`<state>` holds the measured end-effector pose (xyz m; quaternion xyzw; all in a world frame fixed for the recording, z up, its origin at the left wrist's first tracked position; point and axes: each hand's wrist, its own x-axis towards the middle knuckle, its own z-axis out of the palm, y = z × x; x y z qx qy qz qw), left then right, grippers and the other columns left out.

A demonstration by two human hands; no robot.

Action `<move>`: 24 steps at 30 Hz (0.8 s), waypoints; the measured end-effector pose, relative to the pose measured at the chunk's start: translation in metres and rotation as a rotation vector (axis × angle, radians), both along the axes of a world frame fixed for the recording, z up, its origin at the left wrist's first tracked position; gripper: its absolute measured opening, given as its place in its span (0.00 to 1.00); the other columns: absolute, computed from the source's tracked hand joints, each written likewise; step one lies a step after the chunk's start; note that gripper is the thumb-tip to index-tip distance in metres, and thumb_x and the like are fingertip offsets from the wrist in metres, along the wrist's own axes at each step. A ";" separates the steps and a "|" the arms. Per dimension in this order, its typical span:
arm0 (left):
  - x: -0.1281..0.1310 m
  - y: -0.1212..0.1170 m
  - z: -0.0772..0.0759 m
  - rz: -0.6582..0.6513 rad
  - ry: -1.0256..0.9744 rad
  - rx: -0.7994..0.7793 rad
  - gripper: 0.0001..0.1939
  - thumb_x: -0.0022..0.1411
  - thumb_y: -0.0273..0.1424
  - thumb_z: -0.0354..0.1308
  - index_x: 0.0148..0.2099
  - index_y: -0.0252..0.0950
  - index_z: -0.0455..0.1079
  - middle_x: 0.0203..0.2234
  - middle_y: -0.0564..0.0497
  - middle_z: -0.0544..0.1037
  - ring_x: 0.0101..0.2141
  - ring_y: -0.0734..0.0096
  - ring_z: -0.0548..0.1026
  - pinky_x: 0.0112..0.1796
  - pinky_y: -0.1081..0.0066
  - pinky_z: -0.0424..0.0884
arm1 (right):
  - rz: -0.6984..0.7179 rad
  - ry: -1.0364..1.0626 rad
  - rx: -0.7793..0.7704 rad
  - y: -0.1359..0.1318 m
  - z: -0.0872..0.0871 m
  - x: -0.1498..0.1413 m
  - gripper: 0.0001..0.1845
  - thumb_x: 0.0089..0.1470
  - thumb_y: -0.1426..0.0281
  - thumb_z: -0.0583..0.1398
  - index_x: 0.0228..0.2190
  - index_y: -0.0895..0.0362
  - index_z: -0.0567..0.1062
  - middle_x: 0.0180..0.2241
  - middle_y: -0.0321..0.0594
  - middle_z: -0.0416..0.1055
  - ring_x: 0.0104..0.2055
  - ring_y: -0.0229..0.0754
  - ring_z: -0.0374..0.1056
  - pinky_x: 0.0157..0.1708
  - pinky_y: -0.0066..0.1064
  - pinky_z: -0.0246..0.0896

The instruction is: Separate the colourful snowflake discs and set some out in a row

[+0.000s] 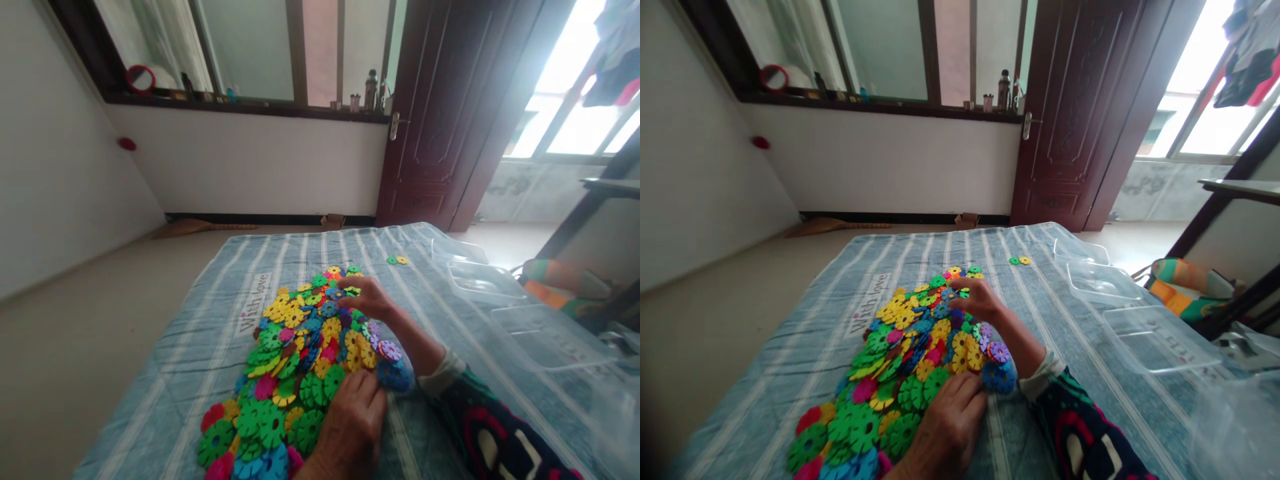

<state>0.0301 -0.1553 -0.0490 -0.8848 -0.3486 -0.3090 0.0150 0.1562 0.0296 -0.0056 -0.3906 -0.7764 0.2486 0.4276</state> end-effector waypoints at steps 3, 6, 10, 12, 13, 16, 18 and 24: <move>-0.001 0.002 -0.001 0.004 0.000 0.027 0.11 0.57 0.18 0.51 0.38 0.34 0.69 0.37 0.44 0.76 0.38 0.59 0.74 0.40 0.61 0.76 | -0.218 0.042 0.001 0.023 -0.008 0.024 0.18 0.47 0.68 0.67 0.43 0.54 0.80 0.43 0.41 0.79 0.46 0.47 0.74 0.49 0.41 0.67; -0.001 0.003 -0.004 0.015 0.005 0.070 0.11 0.56 0.18 0.50 0.39 0.35 0.69 0.37 0.44 0.76 0.38 0.59 0.74 0.40 0.62 0.76 | -0.562 -0.082 0.011 0.043 -0.017 0.049 0.19 0.50 0.68 0.65 0.45 0.54 0.79 0.47 0.43 0.78 0.50 0.48 0.73 0.52 0.41 0.65; -0.001 0.007 -0.011 0.024 -0.038 0.174 0.11 0.58 0.17 0.48 0.36 0.36 0.68 0.36 0.46 0.77 0.36 0.62 0.75 0.39 0.65 0.75 | -0.730 -0.195 -0.027 0.063 -0.028 0.073 0.21 0.51 0.70 0.63 0.48 0.57 0.77 0.48 0.48 0.77 0.54 0.51 0.69 0.54 0.42 0.61; 0.000 0.010 -0.014 0.024 -0.044 0.203 0.11 0.60 0.17 0.48 0.35 0.36 0.67 0.35 0.46 0.77 0.35 0.63 0.75 0.37 0.66 0.75 | -0.741 -0.238 -0.029 0.073 -0.029 0.077 0.22 0.52 0.69 0.63 0.50 0.56 0.76 0.48 0.47 0.76 0.54 0.51 0.68 0.55 0.41 0.60; 0.000 0.011 -0.016 0.022 -0.039 0.208 0.11 0.61 0.17 0.48 0.35 0.36 0.67 0.34 0.46 0.77 0.34 0.63 0.75 0.37 0.66 0.75 | -0.740 -0.259 -0.027 0.078 -0.030 0.078 0.23 0.52 0.69 0.63 0.51 0.56 0.76 0.48 0.47 0.76 0.54 0.50 0.68 0.55 0.41 0.59; -0.001 0.013 -0.022 0.024 -0.022 0.222 0.11 0.62 0.18 0.48 0.35 0.36 0.68 0.33 0.47 0.77 0.33 0.64 0.76 0.35 0.67 0.75 | -0.728 -0.321 -0.022 0.093 -0.030 0.076 0.25 0.52 0.68 0.62 0.53 0.55 0.74 0.48 0.46 0.75 0.53 0.49 0.67 0.56 0.39 0.57; -0.002 0.013 -0.026 0.036 -0.026 0.253 0.11 0.63 0.18 0.48 0.34 0.36 0.68 0.33 0.47 0.78 0.33 0.64 0.76 0.35 0.67 0.75 | -0.722 -0.359 -0.026 0.100 -0.032 0.074 0.24 0.53 0.68 0.62 0.52 0.55 0.75 0.48 0.47 0.75 0.53 0.50 0.67 0.55 0.40 0.56; -0.001 0.014 -0.026 0.063 -0.044 0.301 0.13 0.63 0.18 0.48 0.34 0.37 0.69 0.35 0.48 0.80 0.34 0.66 0.78 0.37 0.68 0.77 | -0.717 -0.430 -0.046 0.112 -0.040 0.077 0.25 0.54 0.65 0.61 0.54 0.56 0.73 0.48 0.47 0.74 0.52 0.50 0.67 0.54 0.41 0.55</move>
